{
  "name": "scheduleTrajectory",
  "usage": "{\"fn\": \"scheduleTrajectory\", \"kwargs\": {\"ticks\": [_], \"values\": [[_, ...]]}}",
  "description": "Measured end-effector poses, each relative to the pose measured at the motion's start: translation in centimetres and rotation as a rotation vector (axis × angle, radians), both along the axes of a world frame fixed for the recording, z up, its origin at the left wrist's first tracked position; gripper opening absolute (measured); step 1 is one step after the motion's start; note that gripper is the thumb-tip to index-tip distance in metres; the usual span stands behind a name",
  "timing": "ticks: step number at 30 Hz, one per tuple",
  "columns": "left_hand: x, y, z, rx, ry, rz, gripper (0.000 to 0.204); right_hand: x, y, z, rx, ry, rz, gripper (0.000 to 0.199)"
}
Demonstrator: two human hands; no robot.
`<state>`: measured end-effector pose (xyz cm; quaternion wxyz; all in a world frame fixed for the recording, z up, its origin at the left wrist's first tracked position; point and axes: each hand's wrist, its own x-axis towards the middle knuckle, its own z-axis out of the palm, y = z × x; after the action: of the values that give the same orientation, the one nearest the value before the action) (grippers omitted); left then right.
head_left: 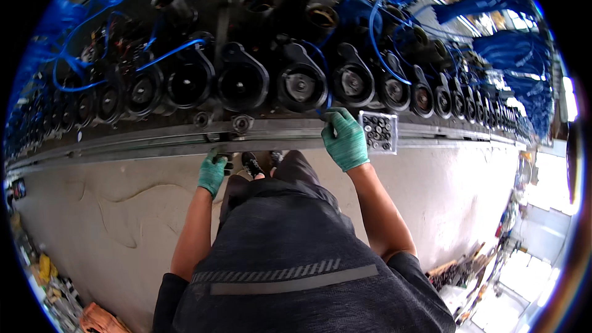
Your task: The person walks along a long assembly line in a factory, carrying a clear plastic tray filled with small black and white circular components. They stop at various stations and insert these components into the openings of black cylindrical devices mounted on the line. The person handles the components one by one, placing them into the devices while moving down the line.
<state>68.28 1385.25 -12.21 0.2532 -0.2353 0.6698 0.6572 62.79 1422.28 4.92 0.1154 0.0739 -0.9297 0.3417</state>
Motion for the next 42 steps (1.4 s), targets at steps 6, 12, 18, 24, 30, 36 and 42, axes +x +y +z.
{"fn": "scheduleTrajectory", "kwargs": {"ticks": [6, 12, 18, 24, 30, 36, 42], "values": [[-0.6, 2.4, 1.4, -0.085, 0.027, 0.023, 0.031, 3.8, 11.0, -8.8, 0.549, -0.452, -0.468, 0.05], [-1.3, 3.6, 3.1, -0.207, -0.005, -0.034, 0.039, 3.2, 9.8, -10.9, 0.384, -0.731, -0.333, 0.03], [-1.5, 3.5, 1.3, -0.362, 0.112, -0.139, 0.038, 3.0, -1.1, -10.1, 0.151, -0.863, -0.103, 0.027], [-4.2, 5.7, 5.7, -0.332, 0.02, -0.135, 0.038, 0.8, -7.9, -11.2, 0.042, -0.817, 0.052, 0.031], [-5.3, 4.1, 6.3, -0.34, 0.068, -0.211, 0.04, 2.4, -5.1, -9.4, -0.068, -0.55, 0.011, 0.03], [-5.7, 2.4, 4.0, -0.398, 0.174, -0.369, 0.045, 1.7, -2.3, -10.9, 0.074, -0.463, -0.084, 0.032], [-6.3, 1.7, 6.3, -0.216, -0.023, -0.278, 0.042, 0.5, -6.7, -10.9, 0.227, -0.463, -0.125, 0.031]]}}
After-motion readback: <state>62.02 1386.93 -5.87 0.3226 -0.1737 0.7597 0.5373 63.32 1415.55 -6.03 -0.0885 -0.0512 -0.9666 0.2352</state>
